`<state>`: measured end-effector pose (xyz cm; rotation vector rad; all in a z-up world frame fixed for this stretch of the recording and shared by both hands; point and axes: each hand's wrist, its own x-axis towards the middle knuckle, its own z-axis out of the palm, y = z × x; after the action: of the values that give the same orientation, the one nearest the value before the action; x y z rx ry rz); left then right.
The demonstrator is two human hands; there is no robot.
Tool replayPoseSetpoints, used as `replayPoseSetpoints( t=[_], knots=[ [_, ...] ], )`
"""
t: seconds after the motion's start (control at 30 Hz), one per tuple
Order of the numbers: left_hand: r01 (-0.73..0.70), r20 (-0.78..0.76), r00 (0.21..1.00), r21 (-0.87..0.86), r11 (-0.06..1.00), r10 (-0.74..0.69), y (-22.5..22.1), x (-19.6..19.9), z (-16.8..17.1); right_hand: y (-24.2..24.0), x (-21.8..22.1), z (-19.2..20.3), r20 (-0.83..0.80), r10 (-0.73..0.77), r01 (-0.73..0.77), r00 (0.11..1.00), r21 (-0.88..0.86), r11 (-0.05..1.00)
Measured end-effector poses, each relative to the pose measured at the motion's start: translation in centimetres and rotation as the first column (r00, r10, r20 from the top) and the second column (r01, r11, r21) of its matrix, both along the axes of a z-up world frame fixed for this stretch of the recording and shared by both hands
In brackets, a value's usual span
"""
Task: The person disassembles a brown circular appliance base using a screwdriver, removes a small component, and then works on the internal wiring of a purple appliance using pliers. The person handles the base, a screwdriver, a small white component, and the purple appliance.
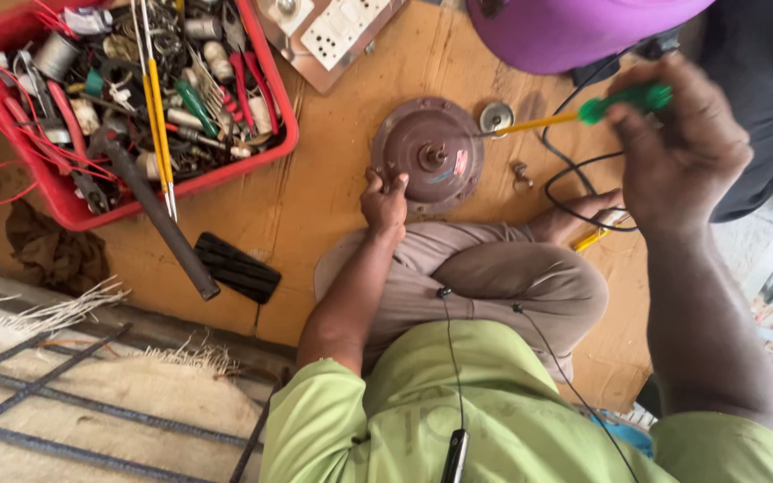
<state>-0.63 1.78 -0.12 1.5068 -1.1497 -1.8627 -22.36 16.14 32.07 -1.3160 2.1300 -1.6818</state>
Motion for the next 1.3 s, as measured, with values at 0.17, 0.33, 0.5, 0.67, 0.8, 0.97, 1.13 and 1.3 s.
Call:
replayPoseSetpoints(
  t=[0.17,0.33,0.5,0.67,0.8,0.97,1.13,1.3],
  knots=[
    [0.217,0.365,0.912,-0.049,0.975,-0.185,-0.1,0.0,1.7,-0.3,0.5,-1.9,-0.136,-0.205,0.206,0.969,-0.008,0.979],
    [0.638,0.699,0.646,-0.273,0.721,-0.307,-3.4,-0.7,6.4,-0.2,1.8,-1.0,-0.048,-0.025,0.025,0.999,0.014,1.000],
    [0.885,0.788,0.287,0.000,0.466,-0.545,-6.0,-5.3,11.1,2.1,0.8,1.6,-0.046,-0.061,0.063,0.997,0.034,0.997],
    [0.843,0.815,0.290,0.031,0.537,-0.502,-3.8,-5.0,12.3,8.6,0.4,1.8,0.019,-0.090,0.089,0.996,0.036,0.995],
    [0.715,0.743,0.379,0.143,0.684,-0.551,-3.4,-2.5,10.8,10.3,0.3,0.4,0.074,-0.112,0.105,0.991,0.089,0.991],
    [0.629,0.632,0.631,-0.078,0.773,-0.450,-2.2,-0.3,7.0,9.7,1.1,-0.6,0.028,-0.078,0.074,0.997,0.118,0.990],
    [0.488,0.583,0.759,-0.214,0.846,-0.290,0.3,-0.2,4.5,7.8,1.6,-0.7,-0.011,-0.067,0.068,0.998,0.133,0.989],
    [0.467,0.518,0.812,-0.300,0.832,-0.269,0.4,0.1,4.2,6.0,2.0,-1.3,-0.030,-0.038,0.041,0.999,0.096,0.995]
  ],
)
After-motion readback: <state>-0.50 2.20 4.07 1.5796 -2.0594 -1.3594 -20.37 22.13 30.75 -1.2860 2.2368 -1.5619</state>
